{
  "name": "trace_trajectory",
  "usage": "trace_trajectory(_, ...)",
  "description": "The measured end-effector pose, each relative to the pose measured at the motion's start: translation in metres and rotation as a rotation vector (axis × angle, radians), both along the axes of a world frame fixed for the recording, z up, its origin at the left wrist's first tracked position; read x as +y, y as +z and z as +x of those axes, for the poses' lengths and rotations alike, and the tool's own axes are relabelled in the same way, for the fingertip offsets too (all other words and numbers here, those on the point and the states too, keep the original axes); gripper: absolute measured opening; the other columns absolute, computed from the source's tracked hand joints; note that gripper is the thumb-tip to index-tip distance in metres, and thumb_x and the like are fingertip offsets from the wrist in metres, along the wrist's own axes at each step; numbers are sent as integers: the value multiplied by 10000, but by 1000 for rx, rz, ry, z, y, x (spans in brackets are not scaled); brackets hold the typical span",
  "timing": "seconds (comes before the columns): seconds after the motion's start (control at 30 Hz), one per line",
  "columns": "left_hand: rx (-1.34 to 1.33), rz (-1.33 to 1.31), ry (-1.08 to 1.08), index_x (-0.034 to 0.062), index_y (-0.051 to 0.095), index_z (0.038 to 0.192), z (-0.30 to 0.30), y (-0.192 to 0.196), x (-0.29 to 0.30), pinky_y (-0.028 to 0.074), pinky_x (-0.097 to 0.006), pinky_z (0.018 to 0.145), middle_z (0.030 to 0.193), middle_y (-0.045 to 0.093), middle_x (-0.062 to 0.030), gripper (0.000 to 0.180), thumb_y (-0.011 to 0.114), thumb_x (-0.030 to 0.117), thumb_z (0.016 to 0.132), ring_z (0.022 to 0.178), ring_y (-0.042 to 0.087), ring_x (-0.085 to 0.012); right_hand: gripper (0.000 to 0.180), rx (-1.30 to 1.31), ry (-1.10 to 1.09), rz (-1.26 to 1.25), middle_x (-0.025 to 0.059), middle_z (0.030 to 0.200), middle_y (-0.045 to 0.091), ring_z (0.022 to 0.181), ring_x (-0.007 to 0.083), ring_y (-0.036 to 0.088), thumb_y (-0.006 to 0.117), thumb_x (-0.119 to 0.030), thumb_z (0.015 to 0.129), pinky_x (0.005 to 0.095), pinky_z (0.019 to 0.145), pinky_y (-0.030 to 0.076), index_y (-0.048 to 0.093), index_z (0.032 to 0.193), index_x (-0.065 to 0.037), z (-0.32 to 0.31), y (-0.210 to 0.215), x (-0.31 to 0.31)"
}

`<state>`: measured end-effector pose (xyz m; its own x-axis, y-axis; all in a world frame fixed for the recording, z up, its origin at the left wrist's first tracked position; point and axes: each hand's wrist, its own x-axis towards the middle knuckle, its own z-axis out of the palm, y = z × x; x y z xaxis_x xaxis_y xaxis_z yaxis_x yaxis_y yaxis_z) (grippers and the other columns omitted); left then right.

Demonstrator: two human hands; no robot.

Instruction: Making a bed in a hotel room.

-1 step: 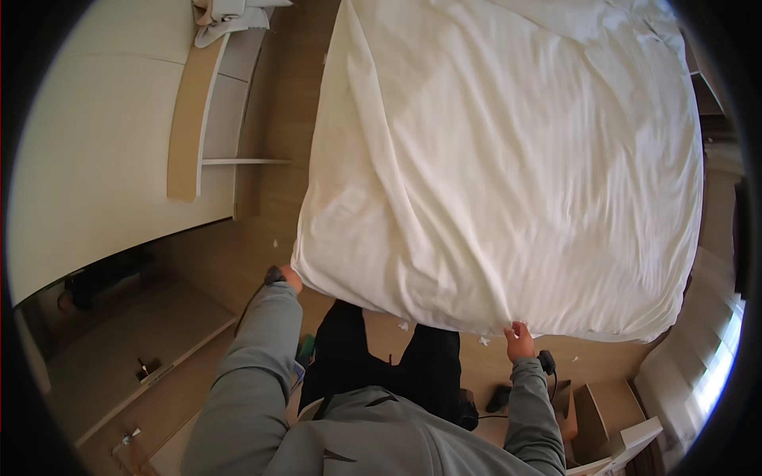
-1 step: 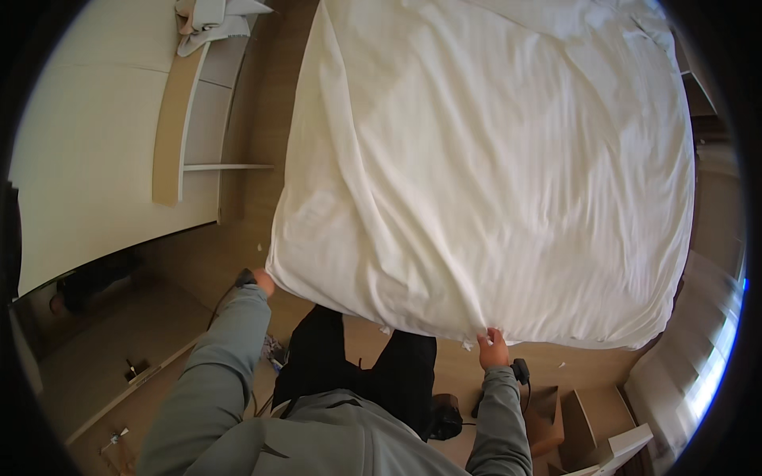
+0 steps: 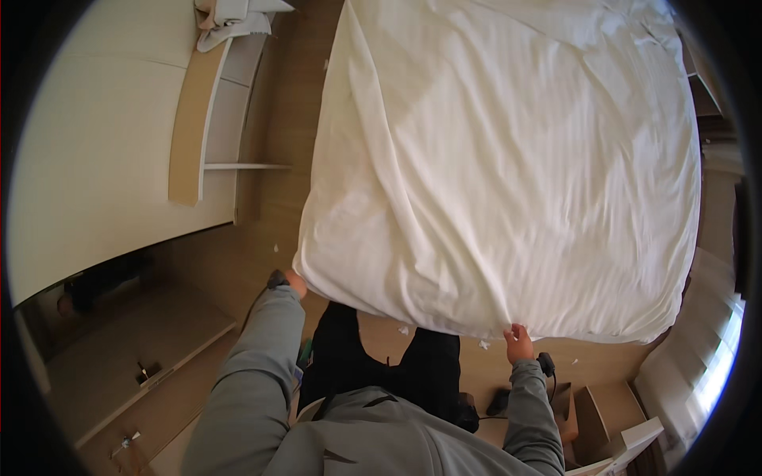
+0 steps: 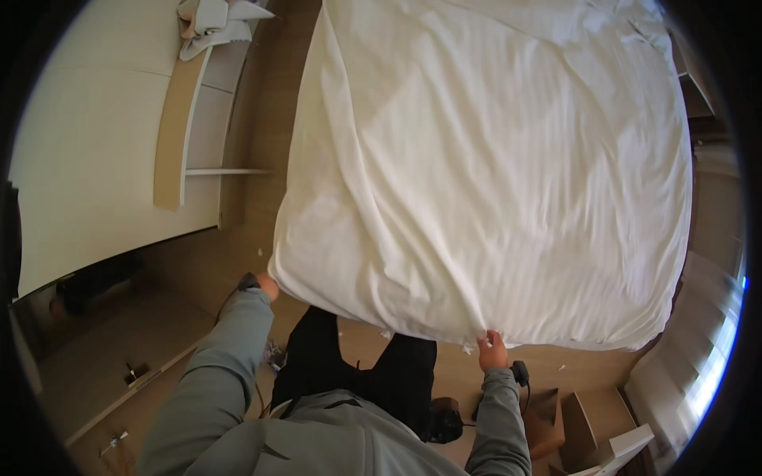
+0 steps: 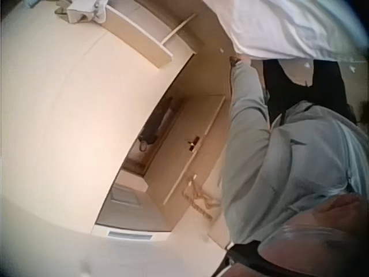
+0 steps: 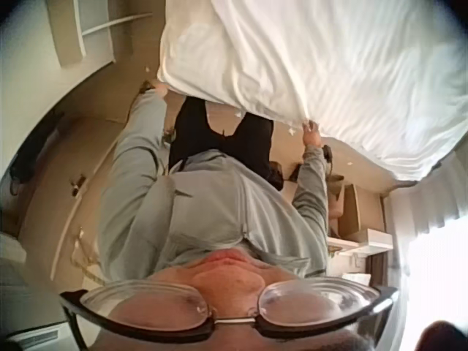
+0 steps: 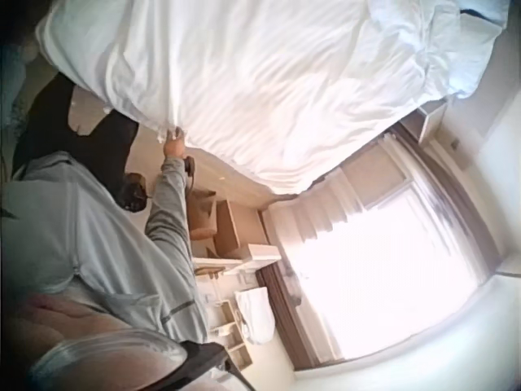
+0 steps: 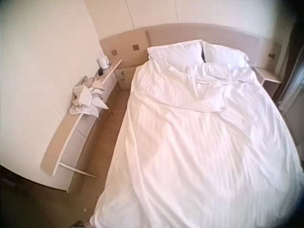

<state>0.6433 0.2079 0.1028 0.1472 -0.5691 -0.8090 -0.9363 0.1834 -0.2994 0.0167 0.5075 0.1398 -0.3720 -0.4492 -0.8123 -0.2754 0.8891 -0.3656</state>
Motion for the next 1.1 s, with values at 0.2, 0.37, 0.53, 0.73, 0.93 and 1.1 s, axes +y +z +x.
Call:
trace_trajectory(0.2,349,-111,114,57,670,940,-30,43,-17,490,-441,819,960,657,-194,268,591,293,842,921,617,-371,492,-16,-149,-47,196,1238,569,1150,283,550,605,-275,885,374,954,433,489,1261,20,34,18,-3)
trace_trajectory(0.37,663,-176,105,146,681,786,82,52,-51,516,-392,722,810,685,-83,101,672,246,784,788,655,-283,522,31,-159,-42,224,1213,580,1118,311,570,608,-306,883,380,945,438,493,1256,40,137,64,-89)
trace_trajectory(0.53,823,-70,195,110,697,923,138,138,-145,507,-399,754,879,689,-109,177,603,243,853,859,652,-294,497,82,-363,-111,217,1108,633,1061,286,598,607,-326,880,345,904,451,536,1193,53,286,99,-154)
trace_trajectory(0.73,922,-49,226,99,689,982,222,210,-266,507,-379,750,902,690,-117,251,588,305,880,863,657,-273,476,169,-297,-148,205,1073,650,1042,298,607,607,-370,870,359,897,456,590,1150,16,375,126,-257)
trace_trajectory(0.93,913,-163,314,84,685,951,256,171,-369,503,-366,735,873,686,-124,234,615,290,865,827,656,-263,484,196,-252,-187,222,1079,641,1048,346,595,604,-407,858,393,909,451,617,1116,2,415,156,-337)
trace_trajectory(1.1,1029,-94,213,85,671,955,172,201,-450,503,-365,749,899,683,-118,215,604,273,874,851,650,-258,448,112,-210,-78,200,1084,646,1056,356,589,582,-417,867,398,919,451,654,1092,-37,440,131,-344)
